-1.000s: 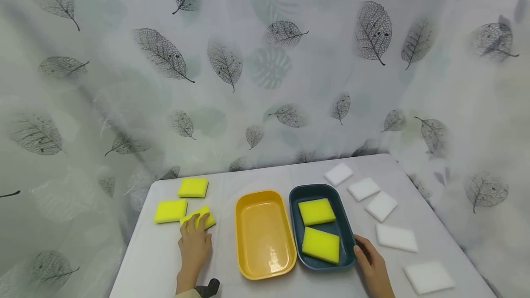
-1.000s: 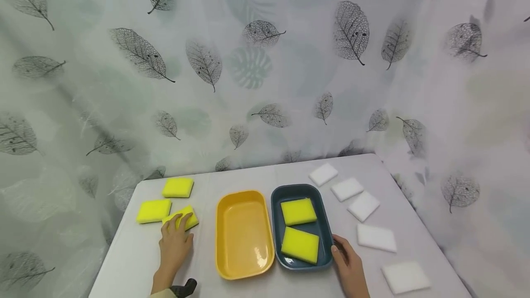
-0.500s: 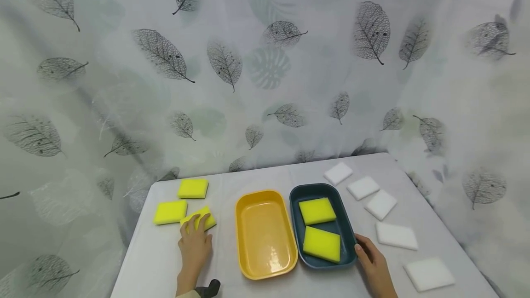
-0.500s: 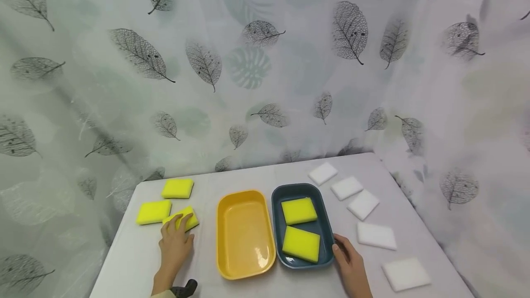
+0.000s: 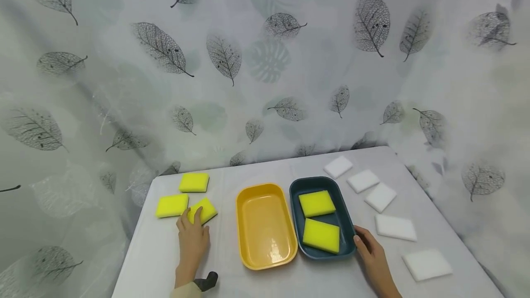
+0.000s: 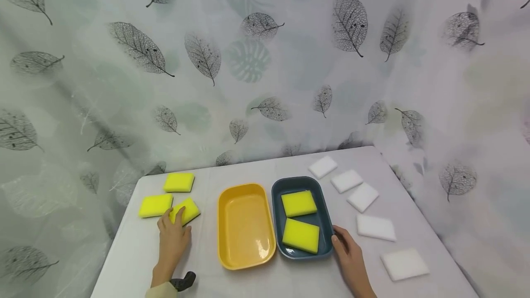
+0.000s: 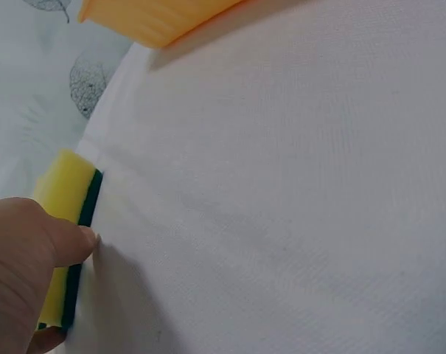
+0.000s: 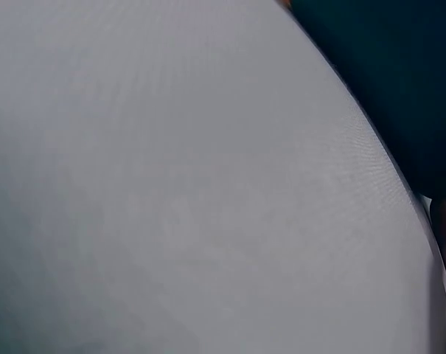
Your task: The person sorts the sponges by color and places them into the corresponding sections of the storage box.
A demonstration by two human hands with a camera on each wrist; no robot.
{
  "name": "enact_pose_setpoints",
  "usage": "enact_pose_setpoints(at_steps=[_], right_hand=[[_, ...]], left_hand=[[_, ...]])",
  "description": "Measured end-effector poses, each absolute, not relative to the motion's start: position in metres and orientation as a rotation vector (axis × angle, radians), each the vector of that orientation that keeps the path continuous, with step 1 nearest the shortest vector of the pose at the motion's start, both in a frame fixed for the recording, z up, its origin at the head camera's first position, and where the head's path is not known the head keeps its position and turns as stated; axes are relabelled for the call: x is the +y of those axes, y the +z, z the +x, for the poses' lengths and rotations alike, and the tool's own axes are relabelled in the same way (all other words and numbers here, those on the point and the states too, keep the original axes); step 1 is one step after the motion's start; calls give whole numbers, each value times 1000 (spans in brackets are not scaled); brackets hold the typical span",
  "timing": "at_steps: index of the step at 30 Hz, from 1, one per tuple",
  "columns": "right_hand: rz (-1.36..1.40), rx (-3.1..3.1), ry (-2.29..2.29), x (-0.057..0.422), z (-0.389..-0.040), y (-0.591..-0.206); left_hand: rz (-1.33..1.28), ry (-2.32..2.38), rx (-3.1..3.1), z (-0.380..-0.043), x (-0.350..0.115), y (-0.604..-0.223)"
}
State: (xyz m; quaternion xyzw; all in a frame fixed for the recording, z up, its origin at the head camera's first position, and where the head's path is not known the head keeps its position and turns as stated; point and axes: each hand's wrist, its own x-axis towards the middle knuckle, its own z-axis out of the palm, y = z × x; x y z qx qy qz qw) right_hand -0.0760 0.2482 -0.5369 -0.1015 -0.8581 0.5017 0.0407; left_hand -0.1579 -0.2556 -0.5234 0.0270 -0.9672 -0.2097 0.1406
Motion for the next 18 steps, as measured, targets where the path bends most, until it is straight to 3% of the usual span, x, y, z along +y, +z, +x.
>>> enact_pose_setpoints(at_steps=[18], right_hand=[[-342, -2634, 1572, 249, -74, -532]], left_hand=[[78, -650, -2838, -169, -273, -520]])
